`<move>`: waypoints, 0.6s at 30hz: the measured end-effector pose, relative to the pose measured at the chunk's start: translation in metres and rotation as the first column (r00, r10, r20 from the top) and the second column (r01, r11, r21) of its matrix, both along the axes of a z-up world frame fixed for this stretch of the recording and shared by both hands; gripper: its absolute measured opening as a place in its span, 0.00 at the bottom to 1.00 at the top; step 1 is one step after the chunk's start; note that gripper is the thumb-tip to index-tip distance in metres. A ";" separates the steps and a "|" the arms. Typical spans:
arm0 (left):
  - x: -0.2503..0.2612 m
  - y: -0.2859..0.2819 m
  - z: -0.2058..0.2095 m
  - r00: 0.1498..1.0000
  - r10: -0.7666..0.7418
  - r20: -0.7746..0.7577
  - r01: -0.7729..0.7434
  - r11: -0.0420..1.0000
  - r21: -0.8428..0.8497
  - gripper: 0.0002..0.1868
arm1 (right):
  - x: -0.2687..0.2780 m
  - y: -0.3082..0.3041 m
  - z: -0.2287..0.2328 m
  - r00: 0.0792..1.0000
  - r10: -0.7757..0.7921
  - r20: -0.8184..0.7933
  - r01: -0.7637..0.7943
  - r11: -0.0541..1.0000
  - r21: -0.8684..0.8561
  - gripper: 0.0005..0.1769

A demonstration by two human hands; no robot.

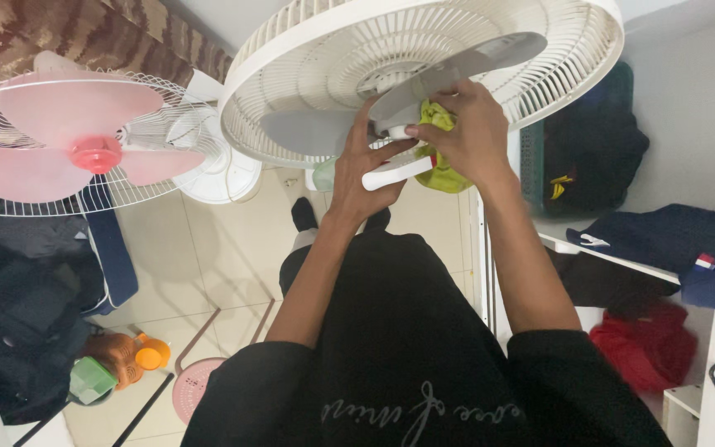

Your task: The person cleans a white standing fan by spraying a cleaning solution onto the blades and wiping them with a yellow cloth. The person systematically wipes each blade and the central hub area.

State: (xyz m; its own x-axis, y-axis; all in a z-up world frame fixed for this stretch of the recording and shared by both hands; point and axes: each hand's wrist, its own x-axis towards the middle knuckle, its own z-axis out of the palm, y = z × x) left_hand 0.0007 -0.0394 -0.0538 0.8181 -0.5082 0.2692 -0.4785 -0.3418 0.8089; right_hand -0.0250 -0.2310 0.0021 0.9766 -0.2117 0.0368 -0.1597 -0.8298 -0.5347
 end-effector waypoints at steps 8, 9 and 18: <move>0.000 -0.002 0.000 0.999 0.005 -0.040 -0.004 1.000 0.009 0.24 | -0.011 0.017 0.001 0.989 -0.085 0.118 0.087 0.996 -0.016 0.20; 0.000 -0.002 0.001 1.000 0.009 -0.018 -0.009 1.000 0.002 0.24 | -0.012 0.016 0.003 0.989 -0.077 0.123 0.081 0.996 -0.024 0.20; 0.000 -0.001 0.011 0.999 -0.042 -0.026 0.043 0.998 0.052 0.25 | -0.009 -0.019 -0.010 0.967 -0.239 0.090 0.184 0.897 0.402 0.11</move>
